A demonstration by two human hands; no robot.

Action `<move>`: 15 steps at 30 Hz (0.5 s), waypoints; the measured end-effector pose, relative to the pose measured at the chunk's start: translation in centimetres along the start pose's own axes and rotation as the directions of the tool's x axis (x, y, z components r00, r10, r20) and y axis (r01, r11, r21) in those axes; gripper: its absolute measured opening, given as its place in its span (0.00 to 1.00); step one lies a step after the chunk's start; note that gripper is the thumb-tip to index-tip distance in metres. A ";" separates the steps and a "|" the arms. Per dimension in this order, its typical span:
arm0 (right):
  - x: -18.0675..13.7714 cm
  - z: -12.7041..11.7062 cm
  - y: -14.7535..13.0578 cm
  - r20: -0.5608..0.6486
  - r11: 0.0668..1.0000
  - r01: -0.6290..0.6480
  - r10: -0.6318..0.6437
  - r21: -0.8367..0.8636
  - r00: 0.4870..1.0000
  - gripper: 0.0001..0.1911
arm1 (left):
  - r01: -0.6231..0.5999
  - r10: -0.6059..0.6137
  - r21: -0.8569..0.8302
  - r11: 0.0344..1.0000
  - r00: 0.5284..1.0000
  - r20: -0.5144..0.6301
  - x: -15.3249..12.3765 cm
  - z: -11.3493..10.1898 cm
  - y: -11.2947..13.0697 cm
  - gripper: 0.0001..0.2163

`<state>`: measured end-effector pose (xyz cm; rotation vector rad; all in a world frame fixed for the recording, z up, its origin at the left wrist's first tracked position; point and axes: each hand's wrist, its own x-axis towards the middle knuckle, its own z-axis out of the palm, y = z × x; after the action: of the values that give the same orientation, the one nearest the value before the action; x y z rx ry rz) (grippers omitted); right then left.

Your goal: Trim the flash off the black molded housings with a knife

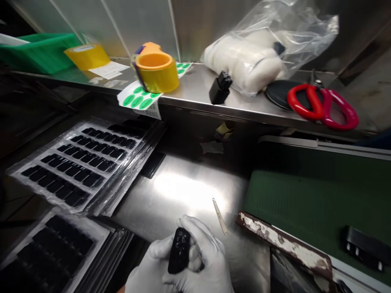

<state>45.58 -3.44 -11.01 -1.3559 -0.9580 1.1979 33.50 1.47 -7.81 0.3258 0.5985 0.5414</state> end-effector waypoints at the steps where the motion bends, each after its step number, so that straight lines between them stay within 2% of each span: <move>1: 0.2 0.5 0.2 -0.004 1.000 0.022 -0.022 0.004 1.000 0.38 | -0.030 0.030 -0.025 0.999 1.000 0.009 -0.3 0.1 0.5 0.14; 3: 0.5 1.4 0.3 0.001 0.999 0.031 -0.031 0.031 1.000 0.36 | -0.079 0.079 0.012 0.997 0.997 0.021 -1.1 0.3 2.0 0.14; 4: 0.6 1.9 0.3 0.002 0.999 0.002 -0.002 0.054 1.000 0.36 | -0.099 0.101 0.093 0.991 0.995 -0.010 -1.5 0.2 2.8 0.13; 7: 1.2 3.0 -0.7 0.018 0.982 -0.164 0.163 0.093 0.986 0.29 | -0.089 0.184 0.368 0.926 0.955 -0.233 -2.9 -0.6 5.0 0.06; 9: 1.5 3.8 -1.7 0.028 0.961 -0.261 0.259 0.096 0.965 0.21 | -0.055 0.231 0.476 0.878 0.918 -0.321 -3.9 -1.4 6.2 0.09; 11: 1.7 5.0 -2.8 0.093 0.946 -0.296 0.286 0.135 0.954 0.17 | -0.063 0.245 0.527 0.847 0.927 -0.283 -4.9 -2.2 7.1 0.10; 13: 1.7 6.5 -3.6 0.166 0.929 -0.297 0.264 0.221 0.950 0.17 | -0.107 0.252 0.561 0.821 0.950 -0.186 -5.9 -3.1 8.0 0.10; 15: 1.3 8.5 -3.9 0.172 0.921 -0.269 0.227 0.283 0.959 0.19 | -0.175 0.287 0.597 0.783 0.953 -0.097 -7.0 -4.1 8.9 0.12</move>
<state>37.76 0.01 -6.98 -1.1813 -0.6704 1.5792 22.74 5.25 -4.03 0.9571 0.9115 0.6212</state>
